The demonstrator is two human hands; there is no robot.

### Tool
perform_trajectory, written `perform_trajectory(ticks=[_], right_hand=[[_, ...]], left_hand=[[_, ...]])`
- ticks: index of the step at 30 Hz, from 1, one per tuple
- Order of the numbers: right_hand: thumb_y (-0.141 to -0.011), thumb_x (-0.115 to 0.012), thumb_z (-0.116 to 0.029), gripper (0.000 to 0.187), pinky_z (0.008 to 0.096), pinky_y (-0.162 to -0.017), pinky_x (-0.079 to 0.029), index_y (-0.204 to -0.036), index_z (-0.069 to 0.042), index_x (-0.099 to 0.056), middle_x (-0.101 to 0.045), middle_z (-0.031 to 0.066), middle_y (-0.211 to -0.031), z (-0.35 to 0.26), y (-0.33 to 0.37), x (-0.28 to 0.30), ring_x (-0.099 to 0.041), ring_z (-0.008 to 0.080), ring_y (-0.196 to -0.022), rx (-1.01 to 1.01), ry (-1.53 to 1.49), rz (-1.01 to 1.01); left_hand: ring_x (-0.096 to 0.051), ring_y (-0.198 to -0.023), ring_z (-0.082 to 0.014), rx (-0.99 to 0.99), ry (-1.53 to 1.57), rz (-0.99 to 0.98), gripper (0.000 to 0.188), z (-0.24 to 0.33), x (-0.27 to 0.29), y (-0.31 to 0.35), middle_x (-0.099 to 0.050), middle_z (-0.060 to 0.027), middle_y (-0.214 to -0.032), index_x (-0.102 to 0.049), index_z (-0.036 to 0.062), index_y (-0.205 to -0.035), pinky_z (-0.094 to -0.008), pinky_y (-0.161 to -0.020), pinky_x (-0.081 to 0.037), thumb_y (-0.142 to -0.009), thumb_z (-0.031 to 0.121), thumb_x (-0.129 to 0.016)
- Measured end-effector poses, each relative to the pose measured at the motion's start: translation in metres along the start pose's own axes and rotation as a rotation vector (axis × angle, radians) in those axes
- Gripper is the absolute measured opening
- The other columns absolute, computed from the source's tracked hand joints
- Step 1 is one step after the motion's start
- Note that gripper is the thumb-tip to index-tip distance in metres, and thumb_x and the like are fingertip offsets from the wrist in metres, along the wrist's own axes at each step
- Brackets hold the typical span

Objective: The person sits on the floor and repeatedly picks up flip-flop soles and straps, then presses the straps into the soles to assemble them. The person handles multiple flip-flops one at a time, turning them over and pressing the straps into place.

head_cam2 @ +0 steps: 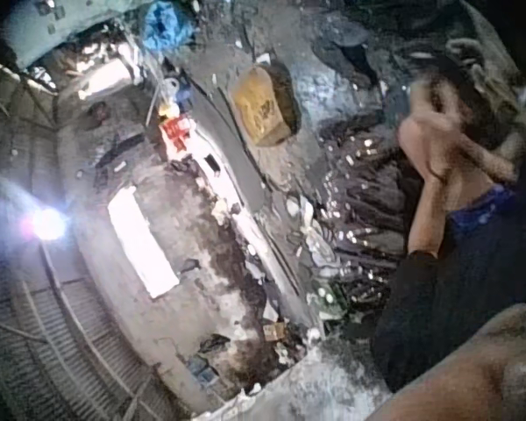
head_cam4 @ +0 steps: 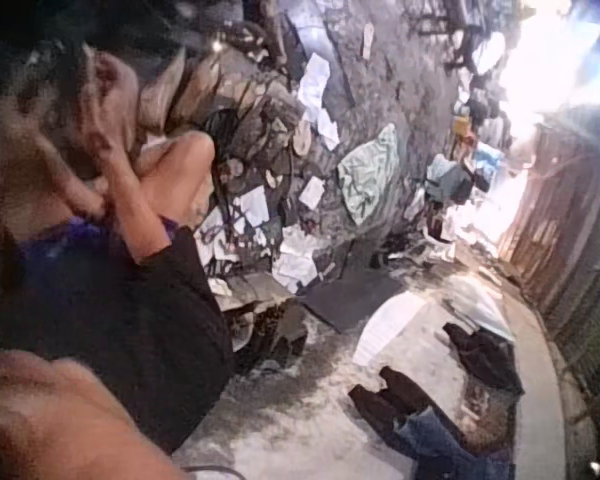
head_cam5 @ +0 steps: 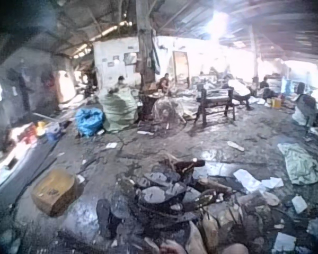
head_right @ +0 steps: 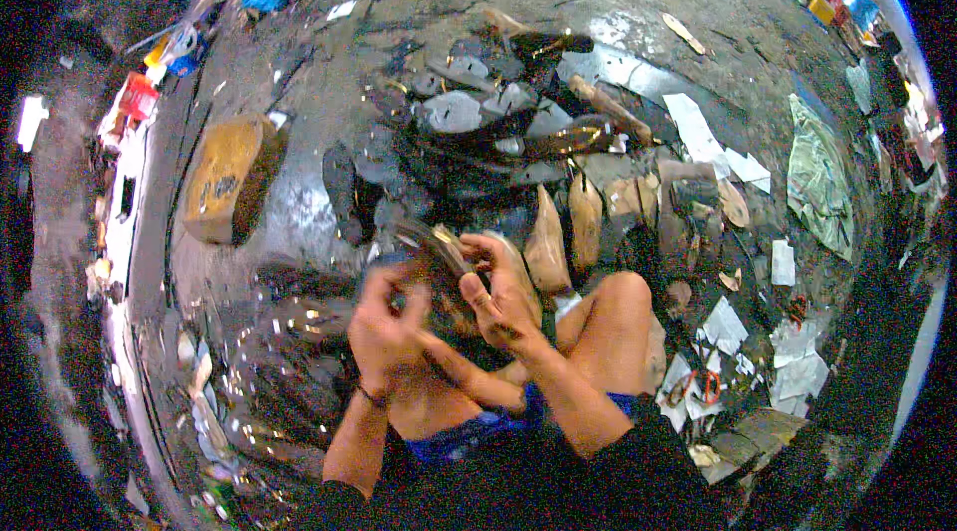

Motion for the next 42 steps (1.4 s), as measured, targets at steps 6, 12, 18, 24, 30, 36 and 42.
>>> perform_trajectory(ticks=[6, 12, 18, 24, 30, 36, 42], right_hand=[[-0.083, -0.070, -0.001, 0.033, 0.0463, -0.105, -0.044, -0.114, -0.005, -0.063, -0.068, 0.0173, -0.118, -0.120, 0.127, 0.044, -0.064, 0.0334, -0.114, -0.004, -0.041, -0.393], [-0.080, -0.074, 0.000, 0.042, 0.0552, -0.111, -0.038, -0.119, -0.005, -0.063, -0.063, 0.0170, -0.129, -0.128, 0.217, 0.017, -0.058, 0.0318, -0.125, -0.038, -0.264, -0.639], [-0.073, -0.077, -0.001, 0.059, 0.0407, -0.105, -0.048, -0.129, -0.001, -0.058, -0.059, 0.0172, -0.132, -0.139, 0.233, 0.013, -0.060, 0.0325, -0.122, 0.006, 0.067, -0.815], [-0.065, -0.079, -0.004, 0.065, 0.0425, -0.098, -0.052, -0.127, -0.008, -0.061, -0.058, 0.0150, -0.129, -0.142, 0.233, 0.019, -0.060, 0.0331, -0.118, 0.065, 0.234, -0.760], [-0.066, -0.080, -0.009, 0.047, 0.0493, -0.108, -0.042, -0.110, -0.007, -0.063, -0.060, 0.0103, -0.119, -0.127, 0.238, 0.012, -0.054, 0.0328, -0.127, 0.132, 0.259, -0.863], [-0.078, -0.079, -0.014, 0.036, 0.0519, -0.104, -0.041, -0.107, -0.005, -0.061, -0.060, 0.0124, -0.114, -0.108, 0.176, -0.018, -0.055, 0.0333, -0.120, 0.200, 0.033, -0.922], [-0.076, -0.083, -0.032, 0.082, 0.0468, -0.095, -0.050, -0.141, -0.008, -0.041, -0.044, 0.0184, -0.142, 0.070, 0.049, -0.050, -0.051, 0.0383, -0.123, 0.117, 0.985, 0.012]], left_hand=[[-0.058, -0.116, -0.0305, -0.411, 0.321, -0.133, 0.062, 0.030, 0.045, 0.139, -0.059, -0.0193, -0.122, -0.050, -0.0003, -0.131, -0.0413, -0.101, -0.046, -0.074, 0.005, -0.073], [-0.066, -0.104, -0.0293, -0.535, 0.321, -0.506, 0.063, 0.030, 0.025, 0.220, -0.065, -0.0128, -0.114, -0.063, 0.0044, -0.126, -0.0396, -0.090, -0.056, -0.066, 0.001, -0.081], [-0.067, -0.102, -0.0299, -0.422, 0.334, -0.530, 0.061, 0.014, 0.018, 0.250, -0.065, -0.0130, -0.114, -0.065, 0.0061, -0.125, -0.0385, -0.088, -0.056, -0.067, 0.003, -0.080], [-0.069, -0.101, -0.0300, -0.394, 0.333, -0.536, 0.036, 0.008, 0.014, 0.253, -0.069, -0.0154, -0.109, -0.067, 0.0020, -0.107, -0.0378, -0.090, -0.056, -0.073, 0.004, -0.079], [-0.067, -0.105, -0.0318, -0.395, 0.310, -0.672, 0.039, -0.007, 0.002, 0.257, -0.067, -0.0165, -0.113, -0.064, 0.0013, -0.110, -0.0395, -0.092, -0.055, -0.072, 0.003, -0.074], [-0.068, -0.100, -0.0275, -0.294, 0.346, -0.433, 0.054, -0.017, 0.015, 0.222, -0.065, -0.0152, -0.115, -0.056, 0.0005, -0.118, -0.0378, -0.085, -0.055, -0.069, -0.004, -0.078], [-0.066, -0.092, -0.0199, 0.560, 0.860, -0.041, 0.048, -0.114, -0.005, 0.188, -0.068, -0.0080, -0.105, -0.054, -0.0016, -0.124, -0.0343, -0.086, -0.054, -0.081, 0.007, -0.074]])
Point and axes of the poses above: each hand's wrist, its own y-axis away from the middle knuckle, its own x-axis out of the back of the hand, z = x × y, the point moved 9 cm from there along -y, towards the middle knuckle
